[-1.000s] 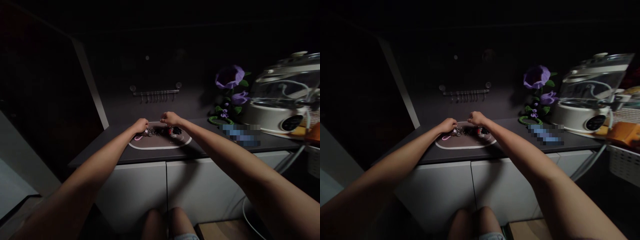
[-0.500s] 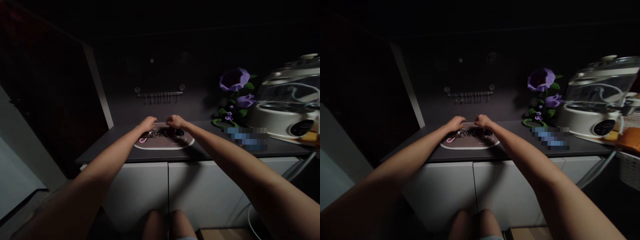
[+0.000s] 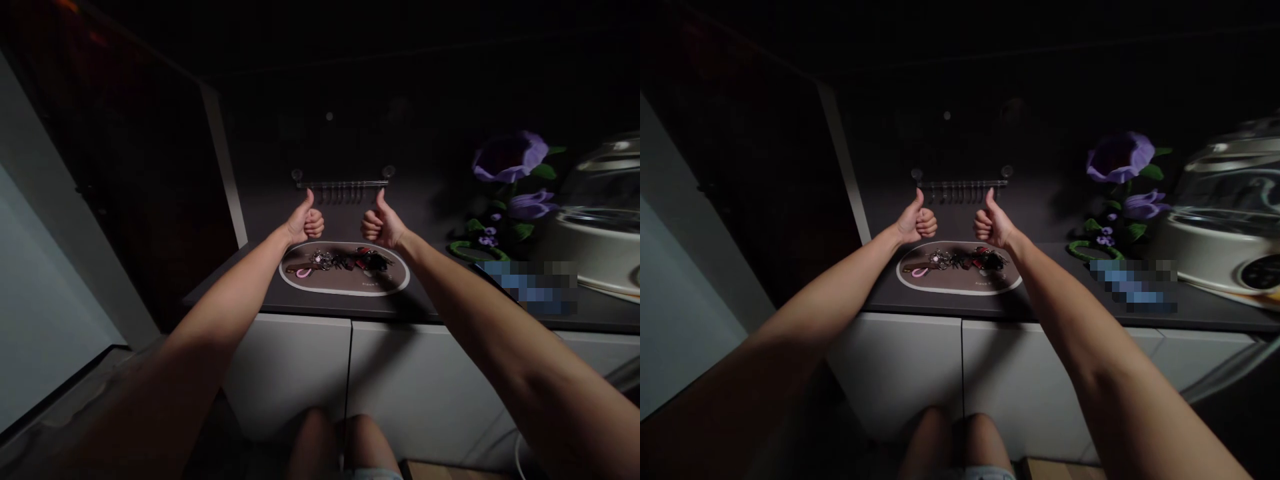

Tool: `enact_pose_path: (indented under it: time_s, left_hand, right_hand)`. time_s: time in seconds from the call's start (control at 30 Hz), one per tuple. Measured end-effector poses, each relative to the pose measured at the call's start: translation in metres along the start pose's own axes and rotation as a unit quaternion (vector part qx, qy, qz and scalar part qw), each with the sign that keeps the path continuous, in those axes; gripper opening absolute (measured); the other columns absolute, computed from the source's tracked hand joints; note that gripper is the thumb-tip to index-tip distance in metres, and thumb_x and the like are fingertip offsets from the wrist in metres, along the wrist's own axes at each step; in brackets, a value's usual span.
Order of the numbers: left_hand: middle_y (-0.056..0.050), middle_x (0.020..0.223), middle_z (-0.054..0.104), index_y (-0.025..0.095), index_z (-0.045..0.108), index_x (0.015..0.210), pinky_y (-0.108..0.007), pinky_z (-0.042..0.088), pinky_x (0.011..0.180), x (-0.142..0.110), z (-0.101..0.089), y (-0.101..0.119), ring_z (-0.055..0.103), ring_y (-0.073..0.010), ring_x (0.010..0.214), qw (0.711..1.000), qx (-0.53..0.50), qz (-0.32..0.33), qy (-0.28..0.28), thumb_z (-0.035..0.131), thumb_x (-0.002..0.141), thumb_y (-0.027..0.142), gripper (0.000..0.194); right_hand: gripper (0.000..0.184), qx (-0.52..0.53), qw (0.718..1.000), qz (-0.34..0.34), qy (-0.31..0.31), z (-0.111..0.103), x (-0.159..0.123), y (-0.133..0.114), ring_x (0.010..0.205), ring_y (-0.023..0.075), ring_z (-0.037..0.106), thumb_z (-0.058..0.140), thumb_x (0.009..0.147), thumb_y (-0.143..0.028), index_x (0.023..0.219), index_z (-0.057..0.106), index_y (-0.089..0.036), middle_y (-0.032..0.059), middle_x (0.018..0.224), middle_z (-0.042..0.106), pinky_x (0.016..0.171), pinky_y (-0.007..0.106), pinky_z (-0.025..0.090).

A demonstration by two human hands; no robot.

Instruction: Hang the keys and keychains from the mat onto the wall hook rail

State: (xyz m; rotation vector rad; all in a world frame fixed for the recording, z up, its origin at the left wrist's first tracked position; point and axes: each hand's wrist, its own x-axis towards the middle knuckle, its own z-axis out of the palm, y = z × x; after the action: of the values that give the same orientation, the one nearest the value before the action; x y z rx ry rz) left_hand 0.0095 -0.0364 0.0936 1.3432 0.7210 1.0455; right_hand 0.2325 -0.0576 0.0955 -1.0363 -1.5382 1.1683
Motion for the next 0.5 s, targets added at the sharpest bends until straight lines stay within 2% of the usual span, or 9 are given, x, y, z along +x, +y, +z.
enact_pose_path:
  time_s: [0.1, 0.2, 0.37, 0.43, 0.5]
  left_hand:
    - [0.003, 0.032, 0.02, 0.02, 0.026, 0.04, -0.022, 0.021, 0.034, -0.008, -0.013, -0.029, 0.022, -0.0057, 0.03, 0.998, -0.013, -0.053, -0.031, 0.027, 0.063, 0.08, 0.064]
    - [0.004, 0.032, 0.018, 0.021, 0.022, 0.04, -0.021, 0.016, 0.033, -0.013, -0.024, -0.048, 0.018, -0.0053, 0.03, 0.997, -0.024, -0.067, -0.036, 0.026, 0.063, 0.08, 0.064]
    - [0.005, 0.034, 0.017, 0.02, 0.02, 0.042, -0.021, 0.014, 0.034, -0.009, -0.031, -0.041, 0.018, -0.0046, 0.031, 0.998, 0.003, -0.045, -0.038, 0.024, 0.064, 0.08, 0.064]
    - [0.006, 0.035, 0.018, 0.02, 0.023, 0.043, -0.021, 0.014, 0.035, -0.003, -0.032, -0.036, 0.018, -0.0042, 0.031, 0.999, 0.032, -0.009, -0.025, 0.03, 0.067, 0.077, 0.063]
    - [0.006, 0.037, 0.025, 0.018, 0.033, 0.047, -0.02, 0.015, 0.036, 0.005, -0.033, -0.037, 0.022, -0.0038, 0.033, 0.996, 0.08, 0.046, 0.014, 0.041, 0.07, 0.07, 0.057]
  right_hand:
    - [0.064, 0.032, 0.999, 0.032, -0.027, 0.002, -0.007, 0.031, 0.034, 0.0078, 0.021, 0.012, 0.066, -0.082, 0.043, 0.021, -0.022, -0.0039, 0.033, 0.021, 0.037, 0.022, 0.024]
    - [0.065, 0.069, 0.995, 0.051, -0.05, 0.006, -0.011, 0.049, 0.034, 0.007, 0.018, 0.012, 0.066, -0.081, 0.042, 0.018, -0.022, -0.0043, 0.034, 0.02, 0.036, 0.021, 0.021]
    - [0.063, 0.132, 0.987, 0.045, -0.077, 0.016, 0.001, 0.036, 0.033, 0.0069, 0.017, 0.016, 0.069, -0.079, 0.044, 0.024, -0.022, -0.0053, 0.033, 0.02, 0.035, 0.021, 0.02]
    - [0.062, 0.146, 0.985, 0.034, -0.081, 0.023, 0.01, 0.029, 0.033, 0.0061, 0.016, 0.02, 0.071, -0.077, 0.047, 0.026, -0.021, -0.0063, 0.034, 0.02, 0.034, 0.02, 0.017]
    - [0.057, 0.146, 0.987, 0.015, -0.067, 0.033, 0.02, 0.026, 0.032, 0.0048, 0.018, 0.029, 0.075, -0.071, 0.051, 0.033, -0.02, -0.0066, 0.037, 0.025, 0.034, 0.019, 0.015]
